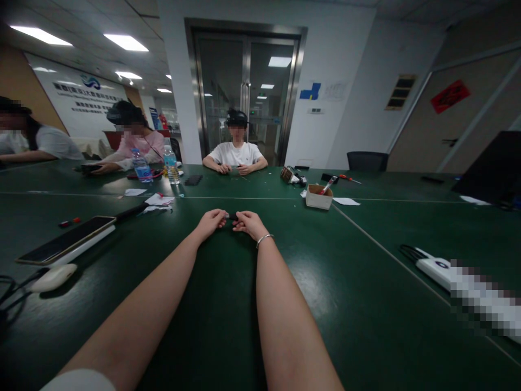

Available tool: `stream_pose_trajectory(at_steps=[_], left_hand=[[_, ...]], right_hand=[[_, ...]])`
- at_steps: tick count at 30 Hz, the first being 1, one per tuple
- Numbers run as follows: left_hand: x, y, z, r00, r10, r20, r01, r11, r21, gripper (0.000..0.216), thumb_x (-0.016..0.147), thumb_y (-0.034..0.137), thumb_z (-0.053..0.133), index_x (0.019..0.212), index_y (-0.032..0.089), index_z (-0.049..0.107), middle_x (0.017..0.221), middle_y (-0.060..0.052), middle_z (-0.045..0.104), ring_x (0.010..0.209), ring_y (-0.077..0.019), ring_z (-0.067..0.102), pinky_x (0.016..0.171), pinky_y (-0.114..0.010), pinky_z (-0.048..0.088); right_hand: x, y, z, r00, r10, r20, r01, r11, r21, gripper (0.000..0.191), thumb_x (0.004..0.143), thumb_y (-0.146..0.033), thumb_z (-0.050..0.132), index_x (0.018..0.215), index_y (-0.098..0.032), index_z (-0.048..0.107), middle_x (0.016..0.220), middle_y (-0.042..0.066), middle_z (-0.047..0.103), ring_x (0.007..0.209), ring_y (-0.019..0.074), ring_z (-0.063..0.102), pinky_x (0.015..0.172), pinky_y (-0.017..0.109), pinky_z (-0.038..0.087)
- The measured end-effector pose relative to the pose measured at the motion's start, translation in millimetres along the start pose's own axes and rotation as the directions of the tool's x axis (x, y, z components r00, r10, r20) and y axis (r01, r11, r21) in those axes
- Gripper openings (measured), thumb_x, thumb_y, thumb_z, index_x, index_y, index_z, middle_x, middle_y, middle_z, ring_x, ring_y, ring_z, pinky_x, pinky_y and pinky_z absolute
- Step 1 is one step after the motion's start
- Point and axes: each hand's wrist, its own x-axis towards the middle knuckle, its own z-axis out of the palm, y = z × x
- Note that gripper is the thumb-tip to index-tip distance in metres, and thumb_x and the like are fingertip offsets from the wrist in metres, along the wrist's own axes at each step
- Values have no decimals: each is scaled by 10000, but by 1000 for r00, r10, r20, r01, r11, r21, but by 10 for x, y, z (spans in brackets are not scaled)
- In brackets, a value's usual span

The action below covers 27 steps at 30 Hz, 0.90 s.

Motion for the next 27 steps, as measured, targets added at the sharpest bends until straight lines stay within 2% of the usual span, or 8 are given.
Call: stream_pose_trajectory(at_steps=[3,7,10,15,19,24,27], left_hand=[[-1,15,12,1000,-20,-7,20,1000,0,276,716,376,624,860,143,597,702,-20,608,577,-92,553,528,-206,421],[8,3,33,996,-92,14,91,993,75,274,786,377,532,917,143,581,615,-11,586,492,-84,530,459,-186,383],[20,-18,44,998,-58,-6,59,995,86,260,779,331,540,969,157,575,649,-7,588,500,-77,532,449,-172,383],[29,-30,40,999,-19,-45,24,994,105,229,811,312,472,884,144,609,640,-14,563,495,-73,500,439,-169,386],[29,-30,34,999,-44,-10,44,995,89,250,821,315,441,885,144,611,648,-17,558,504,-78,495,439,-173,385],[17,-26,38,1000,2,7,-3,992,122,224,758,272,540,945,164,600,747,-22,581,570,-87,518,462,-179,400],[15,-30,41,1000,-23,12,21,990,139,241,797,308,489,960,164,592,693,-14,564,522,-81,492,441,-178,379]], right_hand=[[1,-1,2,1000,-2,-3,2,1000,1,84,875,-174,527,823,-111,540,567,28,614,425,61,545,547,238,580],[-1,1,7,1000,-2,4,2,1000,-3,71,870,-165,535,837,-102,544,564,22,609,420,57,540,555,240,579],[-5,1,11,1000,-1,4,1,1000,0,67,862,-166,548,846,-100,545,553,15,601,416,58,536,555,243,579],[-8,-5,13,1000,5,-3,-5,1000,5,54,873,-149,522,851,-102,540,553,20,606,416,60,539,553,244,577],[-2,-2,12,1000,8,-9,-8,1000,2,50,876,-141,513,855,-104,539,554,18,606,413,57,534,557,245,579],[10,12,4,1000,-2,-6,2,1000,-2,42,872,-139,522,869,-102,542,564,18,609,420,54,537,560,245,581],[16,20,0,1000,-5,-1,5,1000,-6,56,855,-158,557,871,-106,546,572,17,612,419,55,540,562,248,584]])
